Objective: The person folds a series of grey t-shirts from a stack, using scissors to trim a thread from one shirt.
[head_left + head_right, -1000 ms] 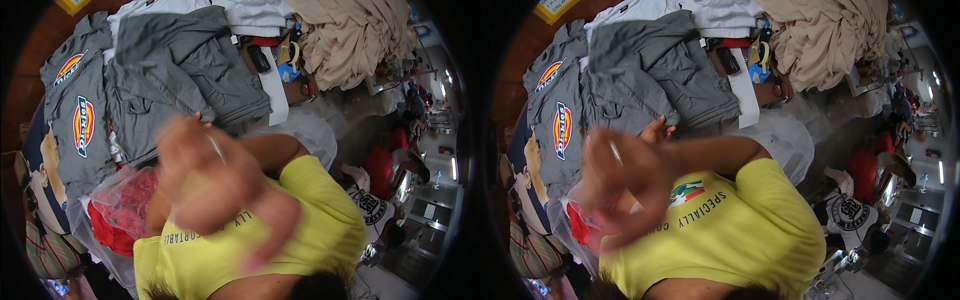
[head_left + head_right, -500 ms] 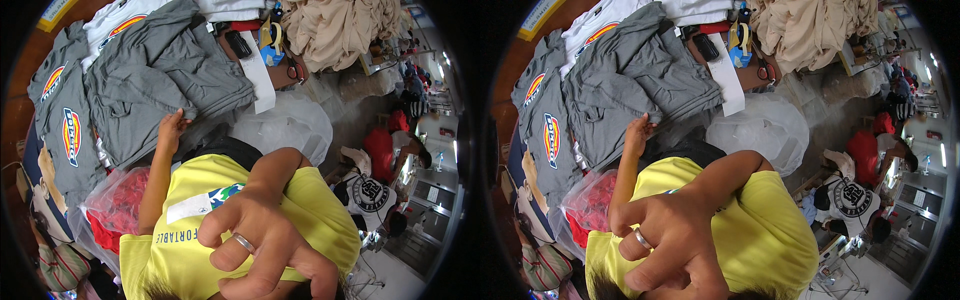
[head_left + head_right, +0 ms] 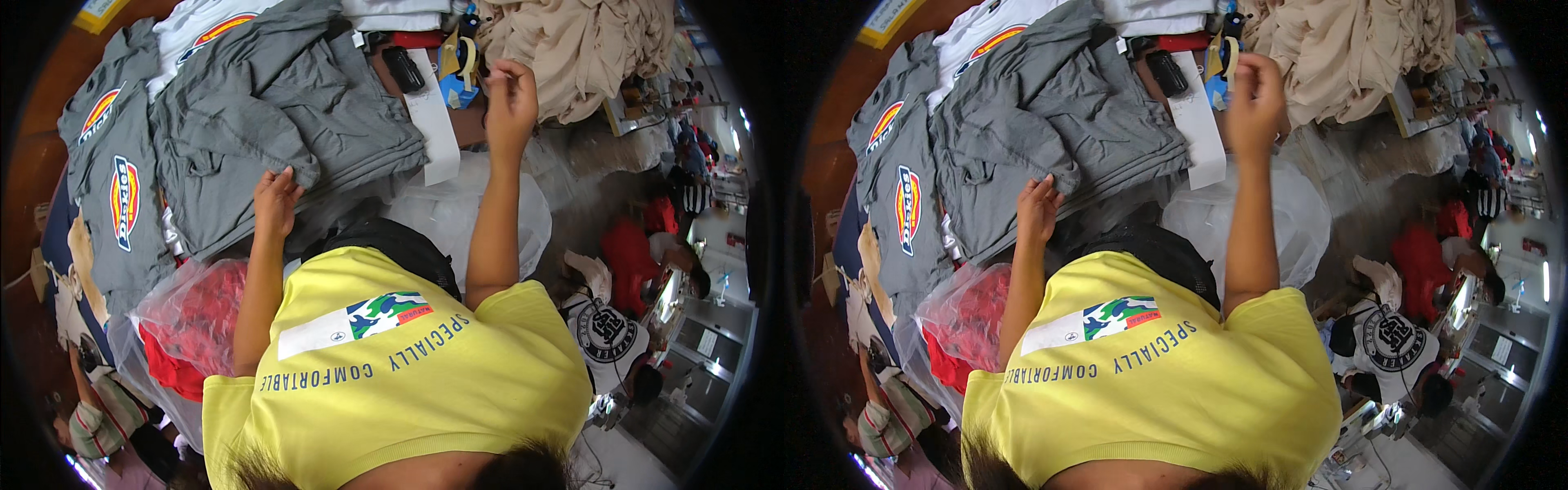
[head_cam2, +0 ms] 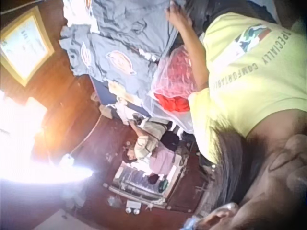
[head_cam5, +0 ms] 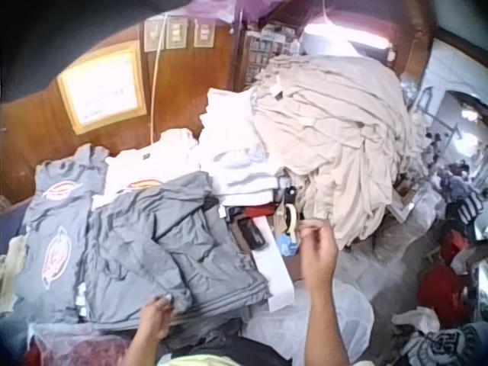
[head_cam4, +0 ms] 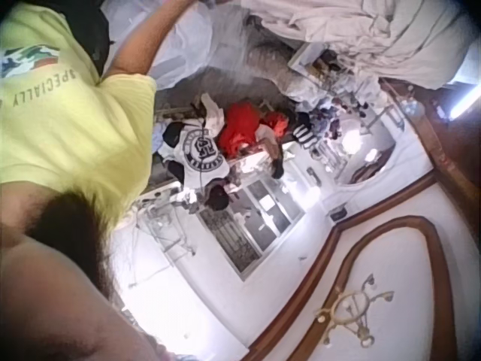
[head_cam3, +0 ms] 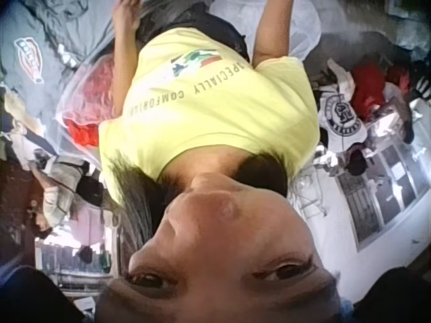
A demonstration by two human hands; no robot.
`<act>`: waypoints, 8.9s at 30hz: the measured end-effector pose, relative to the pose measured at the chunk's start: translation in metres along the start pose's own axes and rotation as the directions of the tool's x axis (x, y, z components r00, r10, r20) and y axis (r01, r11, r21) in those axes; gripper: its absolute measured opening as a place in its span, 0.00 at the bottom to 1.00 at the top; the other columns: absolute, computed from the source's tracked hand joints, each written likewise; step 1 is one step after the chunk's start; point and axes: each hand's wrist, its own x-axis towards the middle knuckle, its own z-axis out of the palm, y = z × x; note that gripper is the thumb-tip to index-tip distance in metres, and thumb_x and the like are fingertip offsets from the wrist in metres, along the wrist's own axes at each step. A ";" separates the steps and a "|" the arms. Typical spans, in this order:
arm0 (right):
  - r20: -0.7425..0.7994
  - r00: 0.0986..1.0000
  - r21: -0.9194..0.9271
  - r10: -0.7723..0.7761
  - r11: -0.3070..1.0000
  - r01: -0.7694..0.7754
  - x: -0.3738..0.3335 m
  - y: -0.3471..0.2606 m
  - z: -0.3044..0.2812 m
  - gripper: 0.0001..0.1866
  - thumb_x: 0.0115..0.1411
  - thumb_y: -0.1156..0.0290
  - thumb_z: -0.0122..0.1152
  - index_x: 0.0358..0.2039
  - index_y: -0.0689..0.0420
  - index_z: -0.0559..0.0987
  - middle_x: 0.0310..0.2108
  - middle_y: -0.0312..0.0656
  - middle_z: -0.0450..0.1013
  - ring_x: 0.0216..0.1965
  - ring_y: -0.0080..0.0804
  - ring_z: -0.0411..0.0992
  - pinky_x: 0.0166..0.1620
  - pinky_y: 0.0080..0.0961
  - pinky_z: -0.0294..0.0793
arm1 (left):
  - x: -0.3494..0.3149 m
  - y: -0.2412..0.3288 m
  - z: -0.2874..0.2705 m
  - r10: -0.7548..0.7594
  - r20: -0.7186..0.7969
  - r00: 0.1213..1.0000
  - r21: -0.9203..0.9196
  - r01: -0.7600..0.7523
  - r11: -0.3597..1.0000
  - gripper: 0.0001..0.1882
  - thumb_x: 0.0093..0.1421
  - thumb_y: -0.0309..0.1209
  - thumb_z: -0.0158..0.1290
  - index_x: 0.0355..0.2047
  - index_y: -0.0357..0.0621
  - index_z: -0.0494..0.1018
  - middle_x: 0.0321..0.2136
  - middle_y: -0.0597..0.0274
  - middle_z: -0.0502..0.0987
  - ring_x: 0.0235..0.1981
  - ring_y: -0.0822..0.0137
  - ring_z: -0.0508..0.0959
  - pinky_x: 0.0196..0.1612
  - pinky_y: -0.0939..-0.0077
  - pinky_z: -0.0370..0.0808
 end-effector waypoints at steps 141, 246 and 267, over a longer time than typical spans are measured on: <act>0.523 0.568 0.424 0.635 0.385 -0.820 -0.042 0.102 0.109 0.07 0.54 0.70 0.53 0.34 0.54 0.75 0.31 0.33 0.70 0.30 0.25 0.67 0.31 0.23 0.66 | -0.004 0.020 -0.031 0.732 0.337 0.593 0.912 -0.397 -0.098 0.09 0.43 0.30 0.58 0.21 0.42 0.68 0.22 0.61 0.68 0.24 0.62 0.69 0.27 0.73 0.66; 0.898 0.160 -0.152 0.411 0.629 -0.762 -0.064 0.018 0.117 0.08 0.52 0.79 0.50 0.34 0.56 0.70 0.30 0.33 0.70 0.32 0.20 0.69 0.36 0.17 0.67 | 0.057 0.131 -0.132 0.511 0.268 0.816 0.948 -0.131 -0.289 0.39 0.32 0.41 0.64 0.49 0.53 0.65 0.56 0.56 0.53 0.59 0.48 0.46 0.54 0.40 0.46; 0.514 0.774 -0.314 -0.370 0.758 0.571 0.141 -0.178 0.013 0.13 0.46 0.82 0.50 0.35 0.64 0.73 0.31 0.37 0.70 0.35 0.30 0.68 0.39 0.17 0.62 | -0.165 0.383 -0.096 0.466 0.661 0.588 -0.060 -0.578 0.814 0.21 0.58 0.29 0.43 0.51 0.33 0.60 0.45 0.49 0.68 0.45 0.59 0.71 0.50 0.65 0.66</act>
